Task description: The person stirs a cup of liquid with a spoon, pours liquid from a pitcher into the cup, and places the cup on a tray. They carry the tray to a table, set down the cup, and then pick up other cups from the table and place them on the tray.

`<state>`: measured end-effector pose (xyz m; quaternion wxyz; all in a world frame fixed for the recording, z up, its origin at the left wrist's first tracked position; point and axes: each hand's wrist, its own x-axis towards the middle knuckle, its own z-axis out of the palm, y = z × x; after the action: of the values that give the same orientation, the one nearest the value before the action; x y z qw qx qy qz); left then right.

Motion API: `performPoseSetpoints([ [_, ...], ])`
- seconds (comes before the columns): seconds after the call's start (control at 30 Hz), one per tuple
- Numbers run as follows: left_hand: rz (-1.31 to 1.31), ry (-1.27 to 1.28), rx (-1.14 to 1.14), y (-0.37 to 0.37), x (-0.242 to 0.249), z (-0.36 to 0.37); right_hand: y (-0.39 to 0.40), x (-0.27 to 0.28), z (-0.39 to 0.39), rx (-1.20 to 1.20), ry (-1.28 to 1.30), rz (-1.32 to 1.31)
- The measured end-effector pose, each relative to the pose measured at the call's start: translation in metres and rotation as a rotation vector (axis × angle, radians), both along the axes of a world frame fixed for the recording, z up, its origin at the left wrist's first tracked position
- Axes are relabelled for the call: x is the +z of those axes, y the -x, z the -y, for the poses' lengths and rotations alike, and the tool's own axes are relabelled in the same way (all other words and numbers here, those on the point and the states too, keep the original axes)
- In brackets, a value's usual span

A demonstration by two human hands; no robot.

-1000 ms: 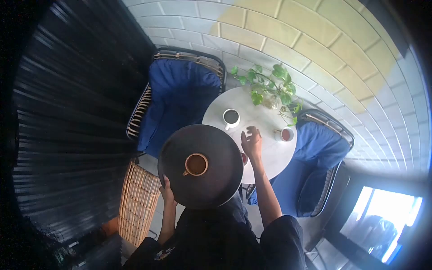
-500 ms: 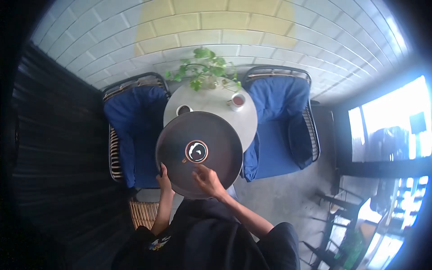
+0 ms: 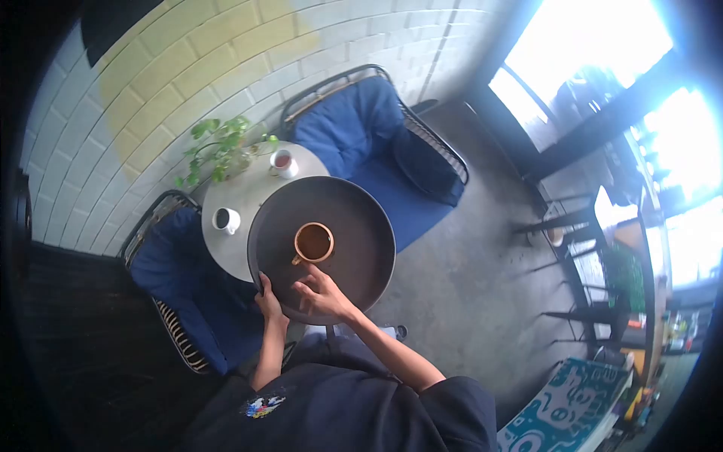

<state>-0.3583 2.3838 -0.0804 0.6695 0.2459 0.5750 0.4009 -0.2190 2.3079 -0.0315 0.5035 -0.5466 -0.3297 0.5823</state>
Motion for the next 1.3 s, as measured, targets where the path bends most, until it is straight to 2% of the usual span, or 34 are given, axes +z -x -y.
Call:
performPoseSetpoints([
  [0.07, 0.019, -0.040, -0.048, -0.015, 0.006, 0.019, -0.007, -0.004, 0.020, -0.044, -0.023, -0.200],
  [0.17, 0.055, -0.065, -0.087, -0.032, 0.004, 0.055, -0.015, -0.003, 0.058, -0.144, -0.077, -0.260],
  [0.3, 0.053, -0.135, -0.109, -0.063, 0.009, 0.111, -0.027, -0.001, 0.121, -0.267, -0.105, -0.290],
  [0.37, 0.016, -0.086, -0.182, -0.072, 0.016, 0.142, -0.032, -0.003, 0.151, -0.330, -0.114, -0.260],
  [0.5, 0.081, 0.006, -0.335, -0.091, 0.012, 0.186, -0.046, -0.007, 0.212, -0.461, -0.049, -0.203],
  [0.57, 0.076, 0.000, -0.404, -0.102, -0.005, 0.202, -0.055, -0.006, 0.240, -0.535, -0.064, -0.171],
  [0.63, -0.045, -0.003, -0.419, -0.117, -0.004, 0.221, -0.063, 0.007, 0.267, -0.694, -0.048, -0.180],
  [0.77, -0.012, -0.063, -0.480, -0.156, -0.007, 0.253, -0.089, 0.004, 0.312, -0.818, -0.010, -0.213],
  [0.87, -0.040, -0.139, -0.625, -0.190, -0.002, 0.271, -0.108, 0.002, 0.337, -0.963, -0.016, -0.243],
  [1.03, 0.025, -0.004, -0.841, -0.254, -0.003, 0.293, -0.150, -0.005, 0.368, -1.224, -0.030, -0.226],
  [1.3, -0.017, -0.058, -1.049, -0.386, 0.009, 0.321, -0.247, -0.013, 0.410, -1.467, -0.003, -0.181],
])
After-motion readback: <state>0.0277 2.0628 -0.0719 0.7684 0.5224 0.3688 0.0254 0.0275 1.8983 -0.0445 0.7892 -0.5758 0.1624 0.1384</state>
